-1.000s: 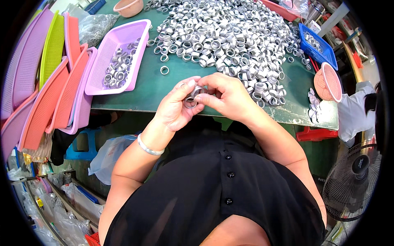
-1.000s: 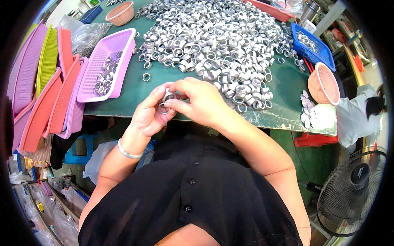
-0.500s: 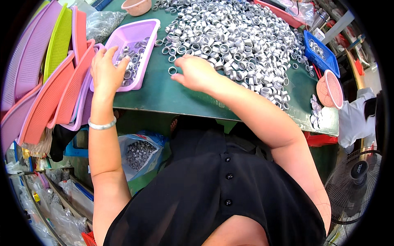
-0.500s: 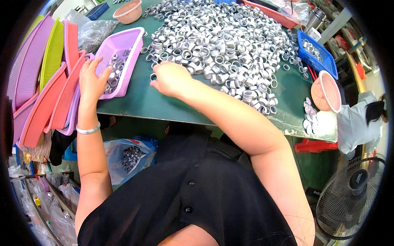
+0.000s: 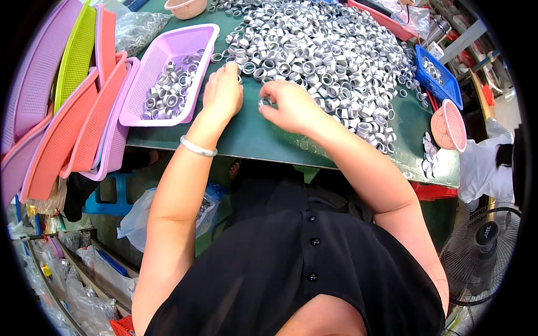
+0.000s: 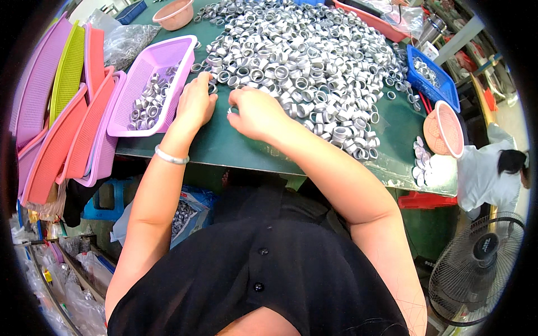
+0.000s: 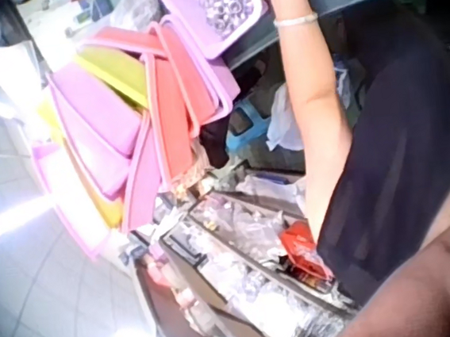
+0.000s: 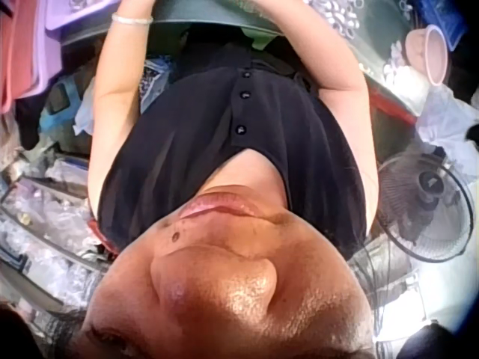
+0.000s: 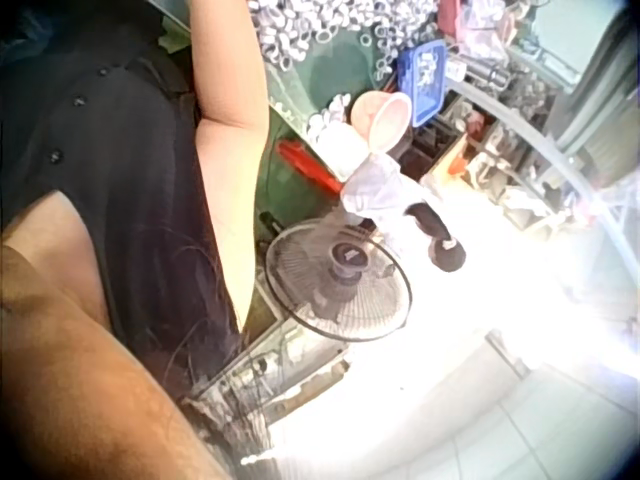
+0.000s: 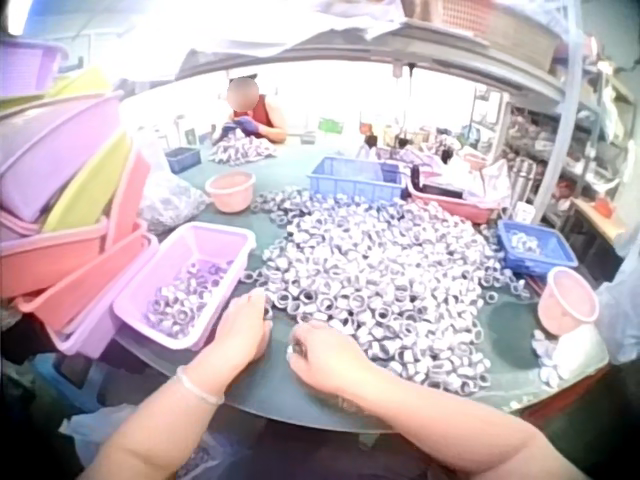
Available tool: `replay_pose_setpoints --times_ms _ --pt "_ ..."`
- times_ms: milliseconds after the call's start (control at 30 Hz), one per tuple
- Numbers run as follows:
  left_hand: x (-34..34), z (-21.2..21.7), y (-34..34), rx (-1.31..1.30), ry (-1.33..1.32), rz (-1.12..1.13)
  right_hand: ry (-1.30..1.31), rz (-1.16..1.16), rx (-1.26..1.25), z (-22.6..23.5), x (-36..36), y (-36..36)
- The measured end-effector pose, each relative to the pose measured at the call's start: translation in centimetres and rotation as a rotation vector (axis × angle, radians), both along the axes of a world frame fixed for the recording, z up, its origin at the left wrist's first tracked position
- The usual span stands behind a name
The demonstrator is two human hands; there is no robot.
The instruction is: The person moves a purple basket aside, then repeatedly picks up small metal rings from a large pile on the table, inspects them by hand, and places them into the basket. The person continues this sorting process throughout the clip.
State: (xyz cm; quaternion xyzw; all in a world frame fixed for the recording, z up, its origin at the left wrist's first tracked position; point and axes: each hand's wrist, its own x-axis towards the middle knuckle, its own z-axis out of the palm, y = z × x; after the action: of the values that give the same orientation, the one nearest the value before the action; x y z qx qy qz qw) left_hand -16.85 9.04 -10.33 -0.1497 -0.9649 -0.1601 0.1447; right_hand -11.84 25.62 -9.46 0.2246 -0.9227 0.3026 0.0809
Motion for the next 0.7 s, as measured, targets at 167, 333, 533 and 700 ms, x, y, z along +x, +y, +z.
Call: replay_pose_setpoints --times_ms 167,333,533,700 --pt "0.1 0.6 0.7 0.169 -0.087 -0.013 -0.088 0.025 -0.317 0.4 2.3 2.4" --pt "3.8 1.0 2.0 1.041 -0.415 -0.528 -0.055 0.027 -0.706 -0.2 4.4 3.9" --pt "8.4 1.2 4.6 1.249 -0.456 -0.695 -0.128 0.125 -0.92 -0.4 6.6 5.3" --pt "9.2 0.9 6.0 1.308 -0.488 -0.688 -0.088 0.081 -0.986 -0.6 7.6 5.9"
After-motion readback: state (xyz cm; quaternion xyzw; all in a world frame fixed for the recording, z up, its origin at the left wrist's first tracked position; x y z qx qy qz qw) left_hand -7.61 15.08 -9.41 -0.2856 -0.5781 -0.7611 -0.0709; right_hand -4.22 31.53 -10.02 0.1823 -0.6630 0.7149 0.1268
